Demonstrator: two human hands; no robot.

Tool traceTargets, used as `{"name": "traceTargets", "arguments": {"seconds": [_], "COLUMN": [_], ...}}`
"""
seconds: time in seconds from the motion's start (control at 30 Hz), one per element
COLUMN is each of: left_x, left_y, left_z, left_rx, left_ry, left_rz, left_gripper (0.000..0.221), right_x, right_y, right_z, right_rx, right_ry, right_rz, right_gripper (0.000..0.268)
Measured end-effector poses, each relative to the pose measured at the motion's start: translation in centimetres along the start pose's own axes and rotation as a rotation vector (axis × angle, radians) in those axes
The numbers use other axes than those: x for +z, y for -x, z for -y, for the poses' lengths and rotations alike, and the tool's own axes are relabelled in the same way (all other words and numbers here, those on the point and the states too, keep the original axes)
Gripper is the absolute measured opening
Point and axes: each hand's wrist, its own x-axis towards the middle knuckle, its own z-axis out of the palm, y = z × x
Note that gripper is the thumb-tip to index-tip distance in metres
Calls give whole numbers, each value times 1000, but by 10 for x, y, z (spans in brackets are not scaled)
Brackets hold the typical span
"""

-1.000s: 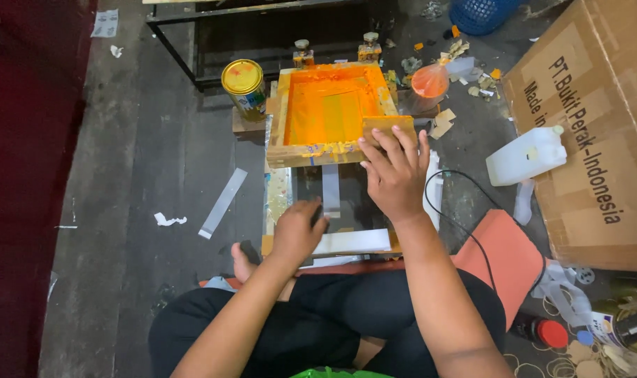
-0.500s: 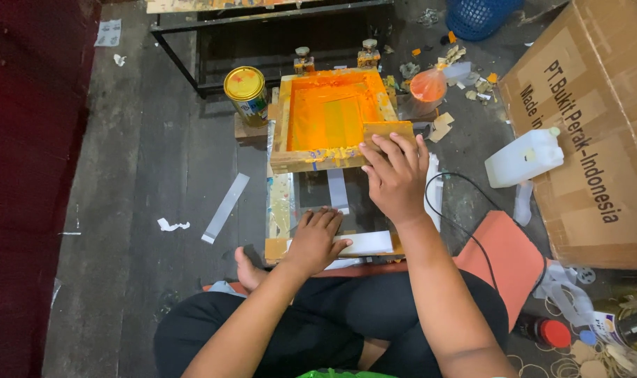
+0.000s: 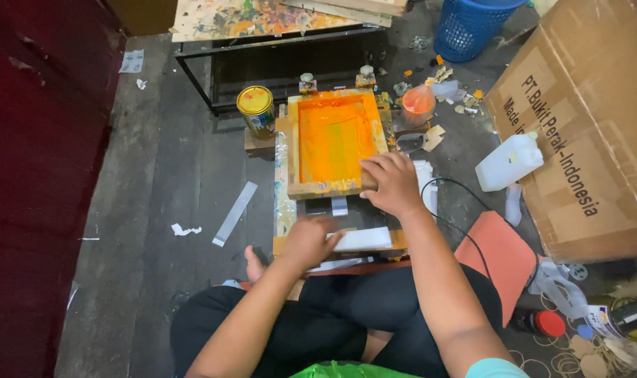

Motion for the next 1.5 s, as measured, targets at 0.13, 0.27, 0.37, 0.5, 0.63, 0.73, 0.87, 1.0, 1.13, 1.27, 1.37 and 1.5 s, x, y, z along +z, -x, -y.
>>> {"name": "traceTargets", "arguments": {"seconds": [0.13, 0.27, 0.37, 0.5, 0.63, 0.73, 0.87, 1.0, 1.13, 1.27, 1.37, 1.5], "left_x": [-22, -37, -44, -48, -49, -42, -39, -35, -35, -33, -35, -25], "left_y": [5, 13, 15, 13, 6, -3, -23, -35, -37, -35, -26, -11], "left_z": [24, 38, 37, 31, 25, 31, 42, 55, 56, 57, 51, 49], "left_rx": [22, -42, -149, -272, -307, -318, -339, -359, -350, -365, -373, -386], "left_ry": [-8, 7, 0, 32, 51, 29, 69, 149, 195, 171, 143, 123], "left_rz": [-163, -246, -111, 151, 226, 264, 257, 219, 181, 193, 187, 178], "left_gripper": [26, 35, 51, 73, 76, 77, 79, 78, 75, 76, 75, 74], "right_x": [17, 31, 29, 11, -11, -23, 12, 59, 78, 60, 48, 27], "right_y": [9, 12, 14, 0, -27, -59, -83, -78, -72, -75, -70, -54], "right_z": [0, -5, -3, 6, 20, 30, 16, 5, 1, 9, 18, 35], "right_rx": [47, 122, 171, 251, 309, 368, 193, 56, 15, 47, 64, 128], "right_ry": [27, 34, 54, 48, -9, -143, -69, -28, 46, 38, 17, -34], "right_rz": [178, 327, 405, 601, 706, 771, 594, 380, 453, 574, 635, 729], "right_gripper": [68, 77, 86, 86, 66, 55, 44, 48, 56, 60, 62, 63]}}
